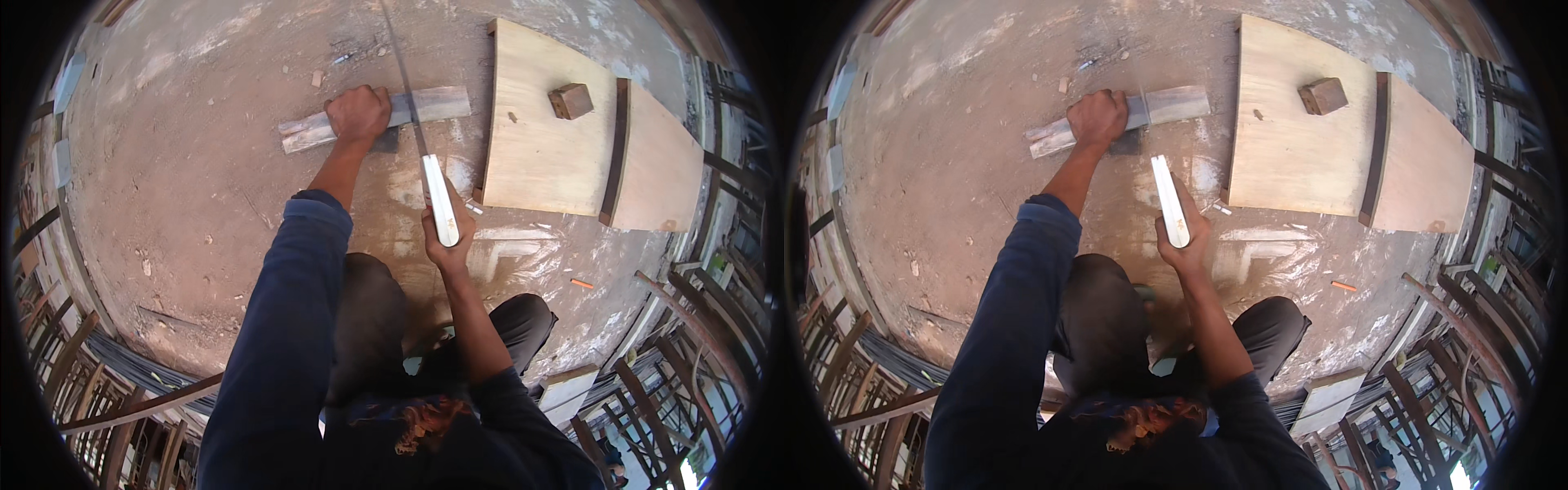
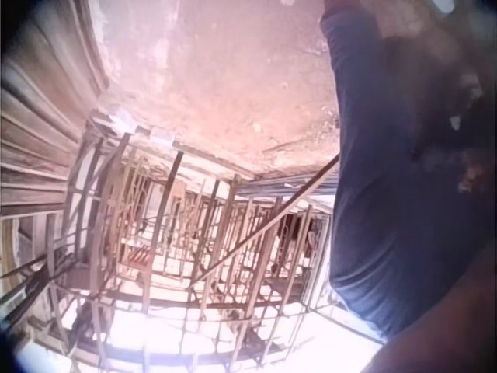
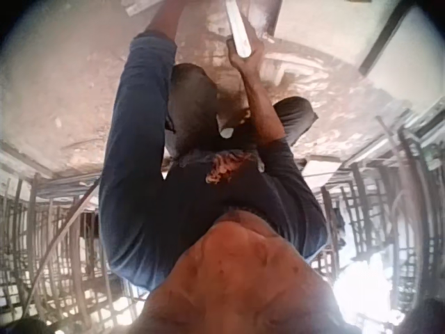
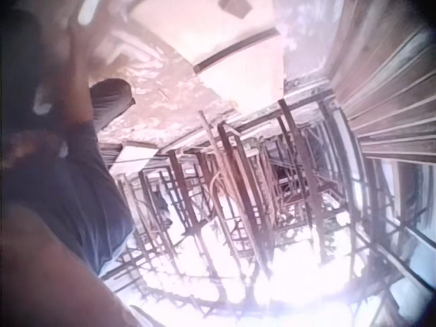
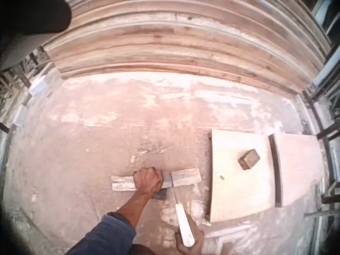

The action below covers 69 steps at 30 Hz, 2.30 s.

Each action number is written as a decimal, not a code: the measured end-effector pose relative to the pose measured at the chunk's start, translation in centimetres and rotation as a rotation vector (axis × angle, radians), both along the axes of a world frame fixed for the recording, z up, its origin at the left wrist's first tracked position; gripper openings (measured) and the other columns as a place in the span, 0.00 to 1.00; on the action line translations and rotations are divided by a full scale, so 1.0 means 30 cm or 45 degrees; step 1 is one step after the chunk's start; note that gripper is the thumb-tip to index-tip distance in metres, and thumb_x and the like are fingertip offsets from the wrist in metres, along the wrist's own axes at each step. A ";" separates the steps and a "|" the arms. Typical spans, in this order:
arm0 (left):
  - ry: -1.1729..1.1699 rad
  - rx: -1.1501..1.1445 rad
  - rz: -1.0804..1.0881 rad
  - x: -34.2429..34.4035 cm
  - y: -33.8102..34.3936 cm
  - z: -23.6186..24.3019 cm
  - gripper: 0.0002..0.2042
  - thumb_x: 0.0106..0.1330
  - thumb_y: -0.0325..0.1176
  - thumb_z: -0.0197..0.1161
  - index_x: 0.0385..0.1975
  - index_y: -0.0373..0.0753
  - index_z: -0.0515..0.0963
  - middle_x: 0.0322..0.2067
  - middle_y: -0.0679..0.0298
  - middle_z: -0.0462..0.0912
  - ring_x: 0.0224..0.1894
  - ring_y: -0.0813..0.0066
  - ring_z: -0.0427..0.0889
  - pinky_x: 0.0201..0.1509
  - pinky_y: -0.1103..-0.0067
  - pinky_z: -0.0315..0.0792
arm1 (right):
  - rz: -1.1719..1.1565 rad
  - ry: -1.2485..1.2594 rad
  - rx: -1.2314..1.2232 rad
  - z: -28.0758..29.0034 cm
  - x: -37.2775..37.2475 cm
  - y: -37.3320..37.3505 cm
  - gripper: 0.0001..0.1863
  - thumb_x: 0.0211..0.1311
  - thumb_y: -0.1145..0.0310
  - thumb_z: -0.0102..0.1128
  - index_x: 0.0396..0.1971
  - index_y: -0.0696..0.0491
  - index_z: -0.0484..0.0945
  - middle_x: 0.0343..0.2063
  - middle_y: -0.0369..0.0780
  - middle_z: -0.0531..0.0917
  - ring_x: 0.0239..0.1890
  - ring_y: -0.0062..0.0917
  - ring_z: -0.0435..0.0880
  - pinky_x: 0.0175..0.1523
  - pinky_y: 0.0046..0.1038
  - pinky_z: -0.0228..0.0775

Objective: The person places a piece of wood on a plywood board and saws through it using a hand saw.

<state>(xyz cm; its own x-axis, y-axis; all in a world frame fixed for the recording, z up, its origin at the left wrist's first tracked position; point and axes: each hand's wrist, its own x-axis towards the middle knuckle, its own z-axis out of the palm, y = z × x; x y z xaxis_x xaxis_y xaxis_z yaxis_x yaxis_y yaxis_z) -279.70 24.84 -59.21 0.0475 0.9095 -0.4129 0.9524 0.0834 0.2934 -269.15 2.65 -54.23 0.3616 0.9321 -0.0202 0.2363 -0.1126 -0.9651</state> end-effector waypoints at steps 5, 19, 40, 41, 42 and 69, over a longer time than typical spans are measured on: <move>-0.014 0.105 -0.003 -0.035 -0.030 -0.043 0.25 0.66 0.48 0.44 0.34 0.36 0.85 0.35 0.45 0.85 0.42 0.50 0.85 0.52 0.63 0.73 | -0.041 -0.026 0.025 -0.027 -0.026 -0.020 0.33 0.49 0.81 0.56 0.61 0.61 0.71 0.48 0.48 0.84 0.41 0.18 0.84 0.46 0.22 0.75; 0.147 0.056 0.085 0.038 -0.082 -0.004 0.24 0.68 0.49 0.43 0.42 0.38 0.82 0.38 0.44 0.84 0.44 0.48 0.84 0.51 0.58 0.72 | -0.061 0.043 0.000 -0.013 -0.031 -0.068 0.34 0.47 0.81 0.56 0.61 0.60 0.70 0.44 0.49 0.85 0.37 0.22 0.86 0.43 0.24 0.76; 0.139 0.127 0.081 0.003 -0.056 -0.028 0.22 0.67 0.46 0.45 0.35 0.35 0.83 0.37 0.44 0.84 0.43 0.47 0.84 0.50 0.60 0.74 | -0.039 0.037 -0.370 0.262 0.011 -0.579 0.22 0.57 0.77 0.61 0.53 0.64 0.75 0.45 0.51 0.83 0.49 0.33 0.84 0.55 0.32 0.73; 0.120 0.152 0.042 0.008 -0.054 -0.014 0.22 0.67 0.46 0.44 0.36 0.36 0.83 0.37 0.44 0.84 0.43 0.47 0.84 0.50 0.60 0.74 | -0.038 0.040 -0.376 0.263 0.020 -0.567 0.22 0.57 0.77 0.61 0.53 0.64 0.75 0.45 0.51 0.83 0.49 0.33 0.84 0.55 0.32 0.73; 0.098 0.160 -0.003 0.005 -0.077 -0.022 0.23 0.67 0.46 0.44 0.36 0.36 0.83 0.37 0.44 0.84 0.43 0.48 0.84 0.50 0.60 0.74 | -0.015 -0.003 -0.397 0.259 0.020 -0.553 0.22 0.57 0.76 0.61 0.53 0.65 0.75 0.45 0.51 0.83 0.49 0.34 0.84 0.55 0.32 0.73; 0.128 0.102 0.053 -0.003 -0.061 -0.018 0.23 0.67 0.45 0.43 0.37 0.35 0.84 0.38 0.43 0.84 0.44 0.47 0.84 0.51 0.60 0.74 | 0.027 -0.119 -0.447 0.353 0.068 -0.582 0.22 0.56 0.75 0.62 0.52 0.63 0.76 0.38 0.47 0.86 0.40 0.31 0.87 0.46 0.28 0.76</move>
<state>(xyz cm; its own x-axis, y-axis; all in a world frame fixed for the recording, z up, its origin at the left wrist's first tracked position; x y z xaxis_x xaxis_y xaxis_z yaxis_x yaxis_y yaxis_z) -279.79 23.01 -59.76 -0.0288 0.9400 -0.3399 0.9734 0.1037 0.2042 -267.12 -14.81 -43.65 0.3579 0.8815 -0.3079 0.3275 -0.4273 -0.8427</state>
